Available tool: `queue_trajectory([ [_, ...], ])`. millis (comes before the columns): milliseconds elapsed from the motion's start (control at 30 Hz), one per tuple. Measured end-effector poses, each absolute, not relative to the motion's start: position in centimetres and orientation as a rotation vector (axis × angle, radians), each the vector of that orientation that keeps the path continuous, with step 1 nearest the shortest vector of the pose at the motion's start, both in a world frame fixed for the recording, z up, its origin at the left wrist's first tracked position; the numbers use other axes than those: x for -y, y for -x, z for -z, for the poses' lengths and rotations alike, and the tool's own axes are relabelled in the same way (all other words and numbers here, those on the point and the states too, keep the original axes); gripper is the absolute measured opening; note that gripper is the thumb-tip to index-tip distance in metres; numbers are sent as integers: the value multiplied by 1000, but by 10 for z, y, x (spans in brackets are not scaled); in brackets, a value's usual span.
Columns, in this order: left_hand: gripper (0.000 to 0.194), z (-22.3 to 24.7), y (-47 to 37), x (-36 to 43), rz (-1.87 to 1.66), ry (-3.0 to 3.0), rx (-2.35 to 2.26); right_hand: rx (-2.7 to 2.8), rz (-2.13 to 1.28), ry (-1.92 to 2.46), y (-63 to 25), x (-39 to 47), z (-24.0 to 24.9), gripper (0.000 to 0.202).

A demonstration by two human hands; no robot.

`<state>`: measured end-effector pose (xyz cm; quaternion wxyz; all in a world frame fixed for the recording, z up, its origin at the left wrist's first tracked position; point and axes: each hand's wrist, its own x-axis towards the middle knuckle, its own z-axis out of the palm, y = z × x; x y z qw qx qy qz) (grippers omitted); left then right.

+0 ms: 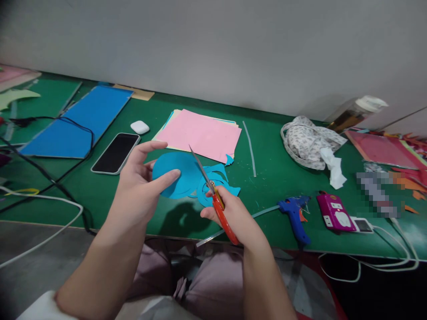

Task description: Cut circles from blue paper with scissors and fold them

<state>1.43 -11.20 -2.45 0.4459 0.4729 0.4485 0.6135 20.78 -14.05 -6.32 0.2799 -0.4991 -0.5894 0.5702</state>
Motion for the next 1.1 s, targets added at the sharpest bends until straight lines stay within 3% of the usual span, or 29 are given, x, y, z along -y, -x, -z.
queue_trajectory([
  [567,50,22,-6,107,-1387,-1210,-1069,1558,-1579,1377,-207,139,55,72],
  [1100,50,15,5,102,-1274,-1301,-1092,1525,-1634,1394,-211,139,59,64],
])
